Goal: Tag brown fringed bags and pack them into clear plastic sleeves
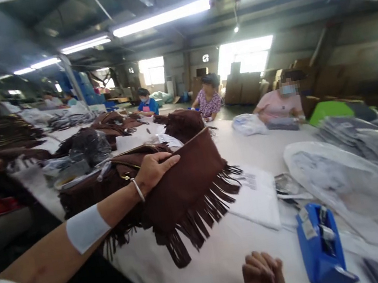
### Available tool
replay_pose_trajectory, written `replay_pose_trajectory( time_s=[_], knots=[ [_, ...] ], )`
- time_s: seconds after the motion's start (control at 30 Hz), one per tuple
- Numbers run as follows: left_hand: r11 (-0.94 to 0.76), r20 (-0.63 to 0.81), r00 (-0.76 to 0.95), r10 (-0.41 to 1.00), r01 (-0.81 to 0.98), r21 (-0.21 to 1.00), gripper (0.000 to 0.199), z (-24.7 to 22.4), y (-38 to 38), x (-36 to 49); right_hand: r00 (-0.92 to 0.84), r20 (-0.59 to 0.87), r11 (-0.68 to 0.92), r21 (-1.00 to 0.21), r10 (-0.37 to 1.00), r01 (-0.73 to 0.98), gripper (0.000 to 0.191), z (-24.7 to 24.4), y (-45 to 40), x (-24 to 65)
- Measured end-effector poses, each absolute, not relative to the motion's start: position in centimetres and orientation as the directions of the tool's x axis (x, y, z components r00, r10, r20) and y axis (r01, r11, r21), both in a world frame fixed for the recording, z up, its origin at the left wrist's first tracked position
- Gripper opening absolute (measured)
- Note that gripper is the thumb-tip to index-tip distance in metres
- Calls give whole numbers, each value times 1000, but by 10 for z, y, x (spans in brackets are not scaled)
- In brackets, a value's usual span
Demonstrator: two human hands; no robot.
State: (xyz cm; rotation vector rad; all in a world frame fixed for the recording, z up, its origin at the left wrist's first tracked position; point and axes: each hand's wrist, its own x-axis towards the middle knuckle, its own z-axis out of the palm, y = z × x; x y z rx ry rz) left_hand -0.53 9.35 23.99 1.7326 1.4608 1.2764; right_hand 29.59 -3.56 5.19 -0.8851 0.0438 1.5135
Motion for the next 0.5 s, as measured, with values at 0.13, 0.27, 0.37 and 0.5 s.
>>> replay_pose_trajectory(
  time_s=[0.13, 0.27, 0.37, 0.5],
  knots=[
    [-282, 341, -53, 939, 450, 847, 48, 253, 103, -2, -361, -355, -491, -409, 862, -769, 47, 42, -22, 259],
    [-283, 341, -66, 938, 421, 862, 49, 261, 106, 8, -527, -209, -563, -421, 824, -712, 71, 68, 5, 209],
    [-271, 323, -55, 945, 419, 867, 47, 261, 103, 14, -484, -170, -509, -409, 858, -758, 59, 92, 16, 184],
    [-240, 273, -36, 961, 374, 896, 47, 250, 101, 14, -403, -303, -496, -372, 864, -785, 41, 98, 8, 178]
  ],
)
